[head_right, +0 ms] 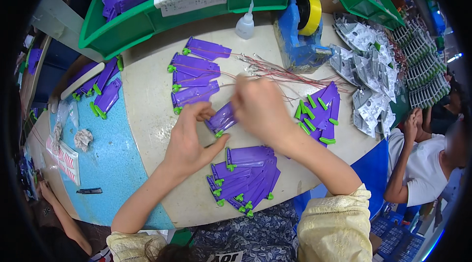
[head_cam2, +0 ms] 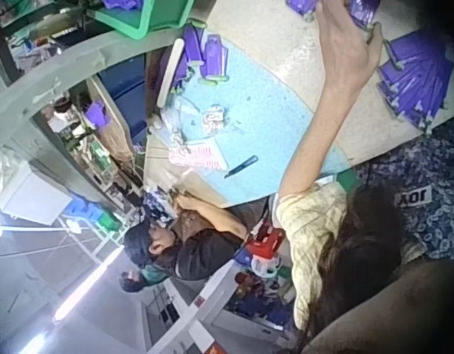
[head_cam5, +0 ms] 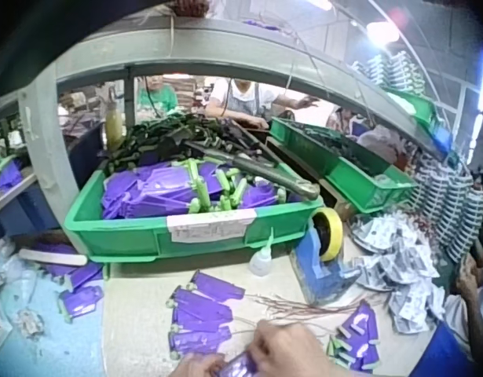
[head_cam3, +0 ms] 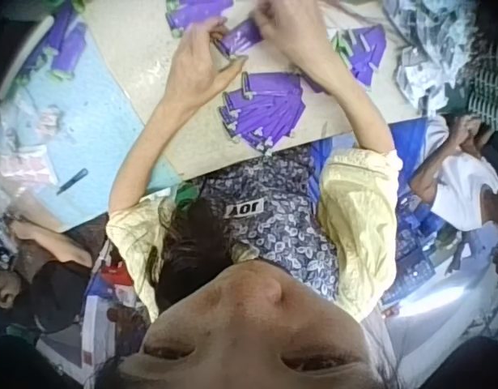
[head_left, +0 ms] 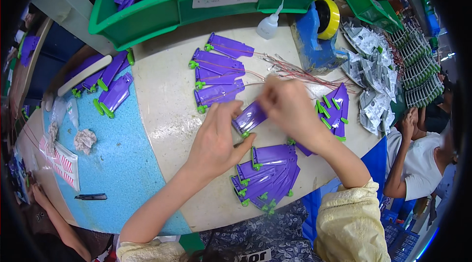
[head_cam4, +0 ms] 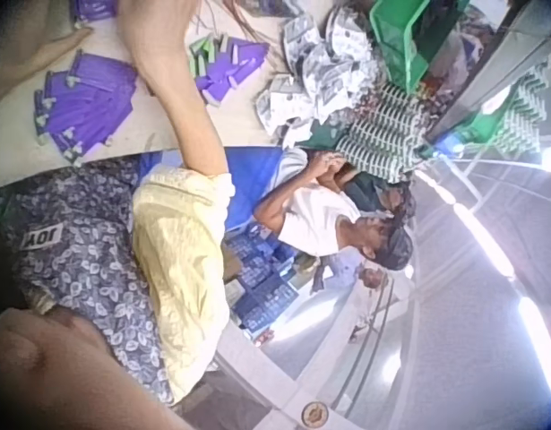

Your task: The person assembles purple and green plastic components by hand, inserting thin wires into the purple pieces and attaching green caps. They repeatedly pick up parts, align them, and place the assembled units on the table.

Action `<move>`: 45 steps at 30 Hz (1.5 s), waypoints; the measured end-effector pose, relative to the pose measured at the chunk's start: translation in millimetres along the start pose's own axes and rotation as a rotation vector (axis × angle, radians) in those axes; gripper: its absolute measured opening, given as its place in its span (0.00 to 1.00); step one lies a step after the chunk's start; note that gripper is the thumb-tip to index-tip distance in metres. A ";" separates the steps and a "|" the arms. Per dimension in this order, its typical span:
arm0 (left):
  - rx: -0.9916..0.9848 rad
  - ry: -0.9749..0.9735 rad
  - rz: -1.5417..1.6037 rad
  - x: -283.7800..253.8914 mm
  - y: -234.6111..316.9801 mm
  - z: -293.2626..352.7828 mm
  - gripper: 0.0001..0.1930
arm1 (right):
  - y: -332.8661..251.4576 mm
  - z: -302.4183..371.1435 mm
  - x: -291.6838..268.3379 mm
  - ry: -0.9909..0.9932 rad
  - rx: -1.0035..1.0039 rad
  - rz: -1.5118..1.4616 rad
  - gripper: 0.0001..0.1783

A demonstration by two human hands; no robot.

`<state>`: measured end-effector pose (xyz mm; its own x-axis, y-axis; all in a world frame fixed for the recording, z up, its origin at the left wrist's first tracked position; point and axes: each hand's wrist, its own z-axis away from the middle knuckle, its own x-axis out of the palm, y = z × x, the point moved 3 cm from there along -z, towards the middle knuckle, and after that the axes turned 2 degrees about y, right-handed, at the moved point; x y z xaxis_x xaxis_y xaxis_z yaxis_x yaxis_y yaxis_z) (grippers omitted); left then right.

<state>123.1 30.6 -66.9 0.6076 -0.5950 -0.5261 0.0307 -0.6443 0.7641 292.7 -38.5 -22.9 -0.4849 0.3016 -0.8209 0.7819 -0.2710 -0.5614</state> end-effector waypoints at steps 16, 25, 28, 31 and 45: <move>0.056 -0.045 -0.404 -45.8 -25.4 -39.9 0.62 | -7.2 -52.0 44.0 0.041 -0.425 -0.158 0.22; -0.011 -0.124 -0.470 -11.8 -5.9 -25.1 0.44 | 35.2 -14.7 -36.3 0.237 0.040 -0.104 0.08; 0.062 -0.039 -0.468 -10.6 3.0 -31.4 0.41 | 44.9 -23.4 -27.7 0.390 -0.101 0.092 0.06; 0.229 -0.065 -0.306 -15.2 29.4 -10.5 0.29 | 63.4 -35.5 -12.8 0.305 -0.043 0.175 0.06; -0.040 -0.047 0.011 -5.2 18.8 2.0 0.29 | -20.1 35.3 6.3 -0.109 -0.207 -0.168 0.09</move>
<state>118.9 20.6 -50.6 0.5703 -0.6241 -0.5341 0.0568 -0.6187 0.7836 260.1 -63.4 -20.4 -0.6448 0.2235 -0.7309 0.7451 -0.0294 -0.6663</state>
